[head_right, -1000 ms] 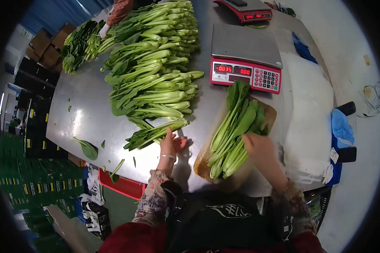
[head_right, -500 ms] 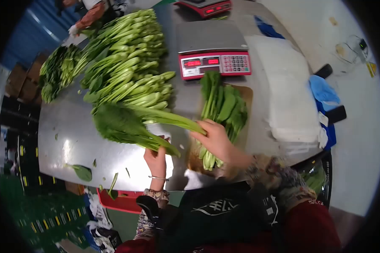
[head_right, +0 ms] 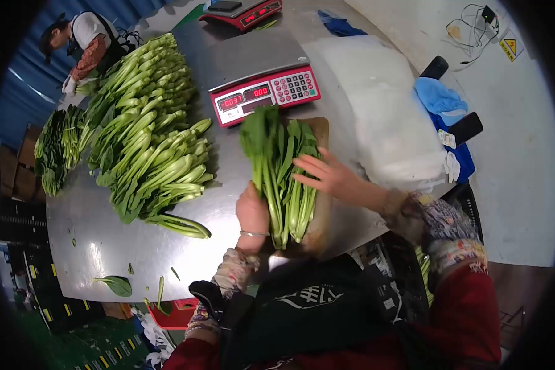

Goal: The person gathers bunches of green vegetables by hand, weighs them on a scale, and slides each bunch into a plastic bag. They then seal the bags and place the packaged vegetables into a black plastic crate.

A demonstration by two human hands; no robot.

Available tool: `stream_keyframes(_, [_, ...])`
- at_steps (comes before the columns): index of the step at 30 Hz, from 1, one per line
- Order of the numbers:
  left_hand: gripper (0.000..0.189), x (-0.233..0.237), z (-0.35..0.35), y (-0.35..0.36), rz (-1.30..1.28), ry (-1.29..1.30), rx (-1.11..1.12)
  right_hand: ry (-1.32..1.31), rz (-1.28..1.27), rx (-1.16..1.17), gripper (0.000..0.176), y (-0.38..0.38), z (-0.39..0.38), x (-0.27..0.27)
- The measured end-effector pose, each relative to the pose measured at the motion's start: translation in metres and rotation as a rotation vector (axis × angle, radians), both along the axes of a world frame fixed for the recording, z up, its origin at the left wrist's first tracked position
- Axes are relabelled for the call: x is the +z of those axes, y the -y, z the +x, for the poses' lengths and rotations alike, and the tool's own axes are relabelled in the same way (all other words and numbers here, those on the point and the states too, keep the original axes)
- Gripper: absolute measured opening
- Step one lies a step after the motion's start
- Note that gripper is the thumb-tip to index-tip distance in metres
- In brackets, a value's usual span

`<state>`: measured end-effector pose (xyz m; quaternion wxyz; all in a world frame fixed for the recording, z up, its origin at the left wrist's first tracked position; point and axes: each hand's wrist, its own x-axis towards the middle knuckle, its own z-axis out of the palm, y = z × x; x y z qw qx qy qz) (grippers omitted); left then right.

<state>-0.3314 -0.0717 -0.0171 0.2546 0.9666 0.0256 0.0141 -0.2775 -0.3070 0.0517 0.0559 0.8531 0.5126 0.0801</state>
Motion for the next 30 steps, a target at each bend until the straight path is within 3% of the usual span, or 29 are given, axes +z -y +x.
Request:
stream_keyframes(2, [0.047, 0.016, -0.016, 0.025, 0.179, 0.343, -0.164, -0.022, 0.044, 0.291, 0.082, -0.028, 0.039, 0.012])
stream_keyframes(3, [0.050, 0.024, -0.023, 0.033, 0.245, 0.463, -0.265, -0.034, -0.107, 0.446, 0.093, -0.045, 0.054, 0.026])
stream_keyframes(5, [0.049, 0.023, -0.028, 0.037, 0.185, 0.418, -0.277, -0.141, -0.031, 0.780, 0.099, -0.063, 0.073, 0.022])
stream_keyframes(7, [0.049, 0.017, -0.030, 0.034, 0.107, 0.414, -0.276, -0.351, -0.284, 0.652, 0.105, -0.075, 0.074, 0.017])
stream_keyframes(8, [0.053, 0.016, -0.030, 0.027, -0.033, 0.199, -0.255, -0.459, -0.407, 0.569, 0.108, -0.074, 0.072, 0.014])
stream_keyframes(10, [0.055, 0.056, -0.031, 0.004, -0.362, -0.048, -0.244, -0.437, -0.177, 0.601, 0.106, -0.063, 0.069, 0.006])
stream_keyframes(11, [0.051, 0.059, -0.030, -0.015, -0.673, -0.230, -0.230, -0.425, -0.057, 0.613, 0.105, -0.053, 0.063, 0.002])
stream_keyframes(12, [0.046, 0.070, -0.026, -0.031, -0.669, -0.336, -0.224, -0.417, -0.061, 0.500, 0.101, -0.040, 0.050, 0.002])
stream_keyframes(14, [0.034, 0.084, -0.014, -0.027, -0.627, -0.086, -0.072, -0.398, -0.078, 0.292, 0.095, -0.003, 0.023, 0.017])
stream_keyframes(17, [0.021, 0.068, 0.035, 0.029, -0.996, 0.186, 0.275, -0.792, -0.015, -0.491, 0.084, 0.099, -0.020, 0.079])
stream_keyframes(18, [0.020, 0.058, 0.050, 0.049, -0.931, 0.177, 0.199, -0.929, 0.039, -0.699, 0.084, 0.123, -0.028, 0.098])
stream_keyframes(22, [0.019, 0.040, 0.090, 0.168, -0.822, 0.122, -0.277, -0.491, 0.394, -1.130, 0.082, 0.222, -0.092, 0.113])
stream_keyframes(25, [0.023, 0.037, 0.109, 0.254, -0.642, 0.301, -0.736, -0.336, 0.311, -1.384, 0.084, 0.265, -0.130, 0.110])
stream_keyframes(28, [0.019, -0.018, 0.134, 0.299, -0.393, 0.323, -0.962, -0.331, 0.322, -1.492, 0.083, 0.285, -0.160, 0.108])
stream_keyframes(30, [0.014, -0.010, 0.153, 0.311, -0.498, 0.195, -0.840, -0.353, 0.375, -1.495, 0.082, 0.290, -0.171, 0.112])
